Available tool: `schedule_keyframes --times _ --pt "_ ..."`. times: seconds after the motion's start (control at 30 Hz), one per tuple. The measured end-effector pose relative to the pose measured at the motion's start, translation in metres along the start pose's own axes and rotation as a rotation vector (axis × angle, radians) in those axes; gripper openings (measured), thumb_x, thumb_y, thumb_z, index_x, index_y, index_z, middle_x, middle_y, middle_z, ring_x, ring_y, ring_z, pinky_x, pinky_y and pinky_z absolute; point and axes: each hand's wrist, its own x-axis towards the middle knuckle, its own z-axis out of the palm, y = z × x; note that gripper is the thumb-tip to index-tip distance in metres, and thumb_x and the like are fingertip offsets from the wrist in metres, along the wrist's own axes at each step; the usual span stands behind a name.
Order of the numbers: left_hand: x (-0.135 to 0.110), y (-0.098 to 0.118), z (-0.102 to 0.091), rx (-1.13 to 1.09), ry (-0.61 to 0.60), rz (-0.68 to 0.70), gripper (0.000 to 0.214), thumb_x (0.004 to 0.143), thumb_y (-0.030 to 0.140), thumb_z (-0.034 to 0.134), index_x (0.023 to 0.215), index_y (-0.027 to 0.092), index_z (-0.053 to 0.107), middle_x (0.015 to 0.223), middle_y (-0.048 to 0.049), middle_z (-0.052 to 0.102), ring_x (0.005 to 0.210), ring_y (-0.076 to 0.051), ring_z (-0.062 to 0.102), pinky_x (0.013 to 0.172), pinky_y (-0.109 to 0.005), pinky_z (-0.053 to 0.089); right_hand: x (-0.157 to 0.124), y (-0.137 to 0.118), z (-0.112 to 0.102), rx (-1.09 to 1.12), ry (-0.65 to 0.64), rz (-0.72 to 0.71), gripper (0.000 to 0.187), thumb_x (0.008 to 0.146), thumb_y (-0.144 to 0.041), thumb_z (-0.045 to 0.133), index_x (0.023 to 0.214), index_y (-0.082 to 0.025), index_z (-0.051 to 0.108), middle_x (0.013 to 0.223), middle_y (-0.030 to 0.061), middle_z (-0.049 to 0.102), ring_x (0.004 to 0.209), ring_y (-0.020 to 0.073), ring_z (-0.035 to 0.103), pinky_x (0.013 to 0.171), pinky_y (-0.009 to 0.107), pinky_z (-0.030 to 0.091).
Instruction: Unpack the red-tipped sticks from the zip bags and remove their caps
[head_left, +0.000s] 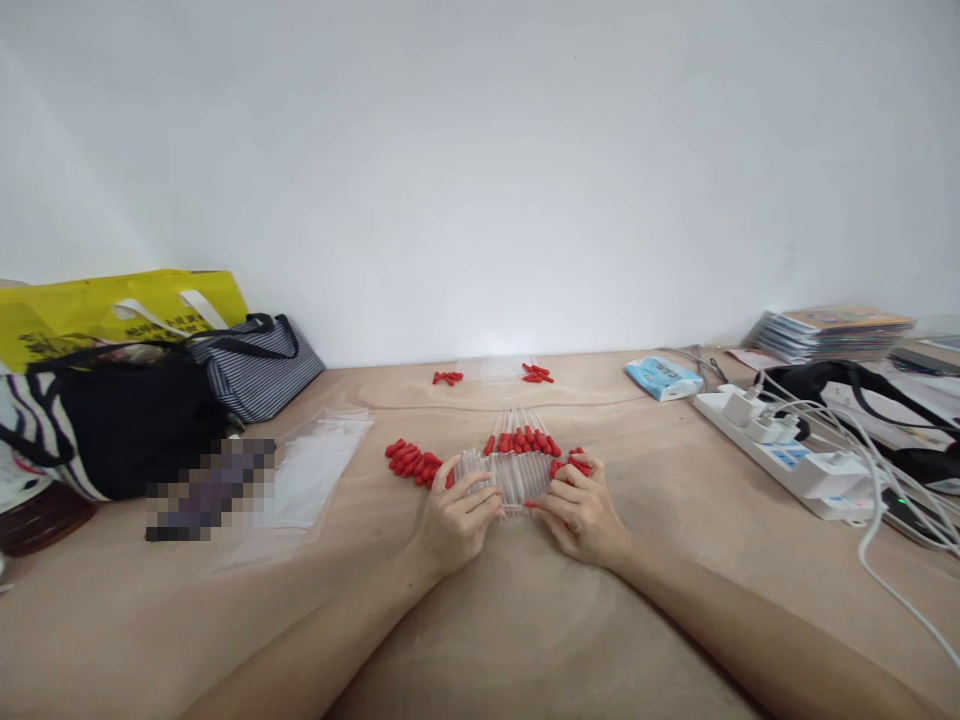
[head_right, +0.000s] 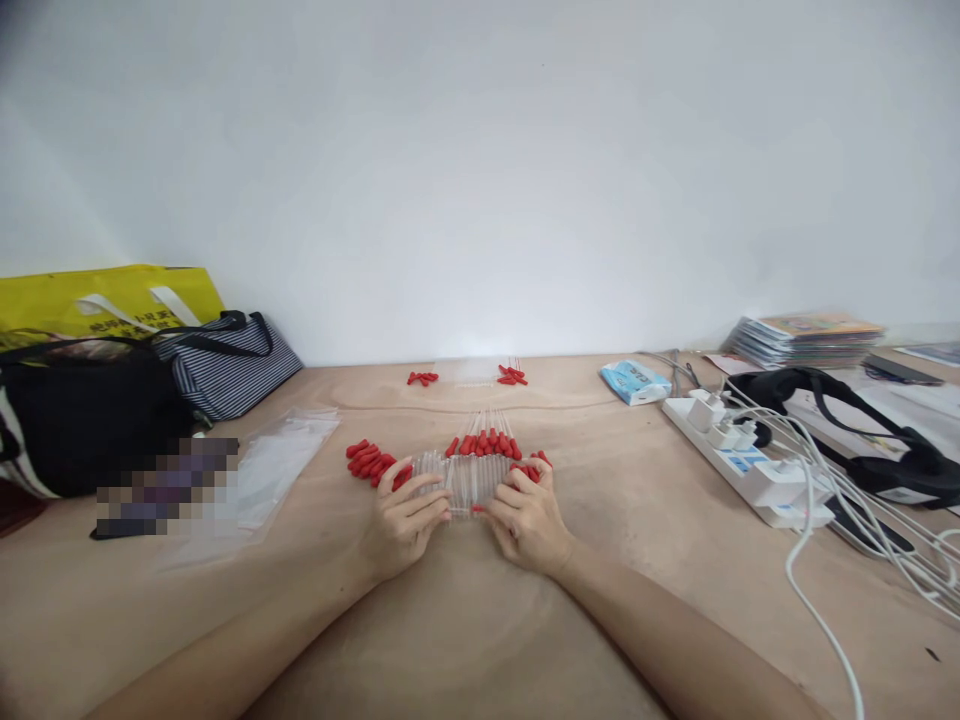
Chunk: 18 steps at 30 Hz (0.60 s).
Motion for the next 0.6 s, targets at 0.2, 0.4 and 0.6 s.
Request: schedule_keyframes --times 0.2,0.4,0.6 --pt "-0.004 -0.003 0.001 -0.081 0.003 -0.131 0.02 0.086 0.022 0.042 0.081 0.018 0.061 0.077 -0.0034 0.064 0.076 -0.016 0.056 0.074 -0.031 0.042 0.002 0.01 -0.008 0.054 0.088 0.234 0.018 0.083 -0.032 0.049 0.08 -0.025 0.065 0.075 0.0005 0.063 0.074 0.0142 0.052 0.086 0.037 0.024" --pt "0.005 0.002 0.005 -0.181 -0.109 -0.3 0.033 0.085 0.013 0.033 0.112 0.017 0.052 0.083 -0.0054 0.052 0.073 -0.013 0.054 0.068 -0.024 0.047 0.004 0.032 -0.01 0.01 0.109 0.556 0.024 0.082 -0.038 0.046 0.086 -0.024 0.065 0.078 0.0028 0.064 0.077 0.0168 0.053 0.082 0.035 0.026" --pt "0.016 -0.008 0.013 -0.115 -0.063 -0.328 0.037 0.08 0.008 0.035 0.112 0.013 0.054 0.079 -0.0051 0.051 0.069 -0.013 0.054 0.064 -0.023 0.047 0.003 0.054 -0.017 0.01 0.068 0.767 0.031 0.076 -0.041 0.046 0.09 -0.022 0.065 0.08 0.0043 0.064 0.08 0.0201 0.055 0.08 0.036 0.028"
